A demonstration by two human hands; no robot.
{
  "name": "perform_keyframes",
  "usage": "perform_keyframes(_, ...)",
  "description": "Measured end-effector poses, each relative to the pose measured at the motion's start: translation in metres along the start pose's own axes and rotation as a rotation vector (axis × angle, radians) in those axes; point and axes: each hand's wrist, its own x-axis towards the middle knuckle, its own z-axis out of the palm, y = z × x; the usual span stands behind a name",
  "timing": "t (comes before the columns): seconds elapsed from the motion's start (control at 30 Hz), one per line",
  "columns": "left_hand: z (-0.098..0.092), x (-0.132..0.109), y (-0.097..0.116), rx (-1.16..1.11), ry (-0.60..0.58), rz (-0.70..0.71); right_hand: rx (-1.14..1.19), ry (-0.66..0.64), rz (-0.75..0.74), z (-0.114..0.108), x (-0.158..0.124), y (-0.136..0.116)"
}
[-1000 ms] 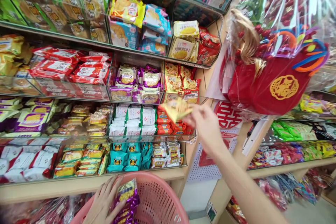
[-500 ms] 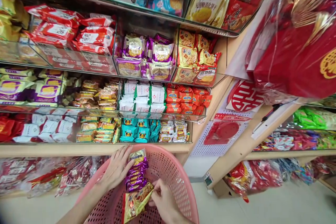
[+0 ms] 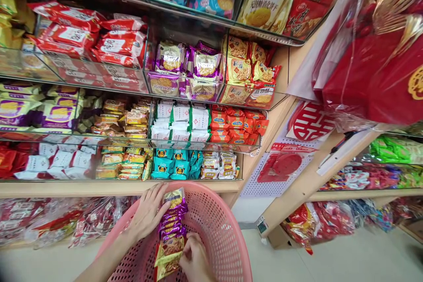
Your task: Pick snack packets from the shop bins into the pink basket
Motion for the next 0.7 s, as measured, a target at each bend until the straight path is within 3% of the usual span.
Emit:
perform_keyframes(0.37,0.002,-0.002,0.0,0.016,0.033,0.011,-0.477,-0.089,0.095,0.0008,-0.0085,-0.0036)
perform_keyframes(0.7,0.0024,-0.001,-0.0011,0.005,0.009,-0.004,-0.632,-0.173,0.215,-0.0017,-0.0088,-0.0067)
